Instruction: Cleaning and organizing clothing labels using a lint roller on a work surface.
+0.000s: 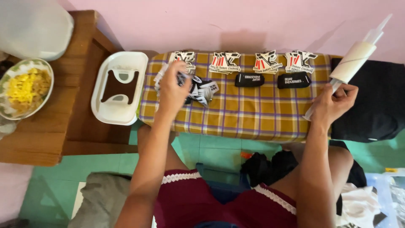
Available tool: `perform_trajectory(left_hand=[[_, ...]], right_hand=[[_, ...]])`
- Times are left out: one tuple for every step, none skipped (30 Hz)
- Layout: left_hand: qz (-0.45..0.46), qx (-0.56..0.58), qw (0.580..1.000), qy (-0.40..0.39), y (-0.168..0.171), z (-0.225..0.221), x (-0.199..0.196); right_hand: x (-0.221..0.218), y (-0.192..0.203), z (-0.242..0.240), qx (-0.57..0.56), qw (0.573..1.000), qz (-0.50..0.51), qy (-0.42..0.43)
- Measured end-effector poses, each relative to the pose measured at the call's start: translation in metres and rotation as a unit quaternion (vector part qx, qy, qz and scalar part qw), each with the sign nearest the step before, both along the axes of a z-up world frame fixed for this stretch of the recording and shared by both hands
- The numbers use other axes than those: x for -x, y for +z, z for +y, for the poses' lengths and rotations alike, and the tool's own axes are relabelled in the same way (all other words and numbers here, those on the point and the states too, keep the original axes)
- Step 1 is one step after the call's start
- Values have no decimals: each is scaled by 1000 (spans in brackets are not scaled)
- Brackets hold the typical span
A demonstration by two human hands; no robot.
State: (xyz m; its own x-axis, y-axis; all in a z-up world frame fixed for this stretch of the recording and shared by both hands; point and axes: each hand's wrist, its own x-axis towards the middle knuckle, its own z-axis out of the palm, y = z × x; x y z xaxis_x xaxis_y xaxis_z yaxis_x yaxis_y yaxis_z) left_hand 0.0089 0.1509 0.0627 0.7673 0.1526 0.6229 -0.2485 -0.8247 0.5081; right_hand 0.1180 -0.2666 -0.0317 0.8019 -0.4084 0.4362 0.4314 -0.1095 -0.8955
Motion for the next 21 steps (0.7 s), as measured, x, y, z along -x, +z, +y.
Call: perform_trajectory(left_hand=[[-5, 9, 998, -58, -3, -17, 1], [-11, 18, 993, -115, -6, -33, 1], [-10, 21, 993, -116, -16, -50, -2], [-49, 2, 982, -183, -26, -67, -3], [-87, -17, 964, -249, -37, -85, -4], [-85, -13, 963, -254, -48, -96, -7], [-112, -84, 951, -275, -59, -109, -9], [-139, -151, 933, -295, -71, -124, -10], [-138, -143, 933, -301, -89, -124, -10], [-97, -167, 929, -315, -107, -123, -15], [-55, -192, 923, -329, -124, -122, -21], [-58, -186, 923, -331, -139, -121, -23], [-40, -151, 939, -307, -154, -119, -26], [-15, -113, 951, -286, -171, -119, -22], [-12, -106, 951, -291, -159, -120, -10], [21, -93, 953, -289, -145, -117, -5], [54, -79, 953, -287, -130, -112, 0], [51, -76, 953, -289, -117, -109, 4], [87, -72, 946, -303, -103, -104, 8], [122, -64, 938, -317, -92, -102, 14], [119, -57, 938, -320, -100, -102, 12]], right_hand=[[-1, -2, -1, -3, 1000, -3, -4], [-3, -3, 0, -6, 1000, -7, -8], [-4, -2, 0, -3, 1000, -6, -9], [-3, -1, 1, -7, 1000, -13, -4], [-3, -1, 1, -10, 1000, -21, 2], [-9, -9, -1, -7, 1000, -18, -4], [-15, -17, -4, -25, 999, -32, -6], [-19, -24, -10, -39, 998, -46, -10], [-10, -19, -7, -33, 998, -43, -17], [-10, -12, -2, -25, 999, -38, -29], [-9, -5, 3, -17, 998, -33, -41], [-20, -17, -5, -11, 998, -34, -44], [-30, -30, -14, 2, 999, -44, -26], [-33, -46, -24, 15, 999, -48, -10], [-25, -43, -25, 22, 999, -42, -15], [-26, -38, -20, 20, 999, -49, -7], [-26, -33, -15, 19, 998, -57, 0], [-28, -35, -16, 23, 998, -57, -2], [-30, -38, -17, 16, 998, -66, -2], [-31, -41, -20, 13, 997, -74, -1], [-30, -41, -21, 21, 997, -75, -3]])
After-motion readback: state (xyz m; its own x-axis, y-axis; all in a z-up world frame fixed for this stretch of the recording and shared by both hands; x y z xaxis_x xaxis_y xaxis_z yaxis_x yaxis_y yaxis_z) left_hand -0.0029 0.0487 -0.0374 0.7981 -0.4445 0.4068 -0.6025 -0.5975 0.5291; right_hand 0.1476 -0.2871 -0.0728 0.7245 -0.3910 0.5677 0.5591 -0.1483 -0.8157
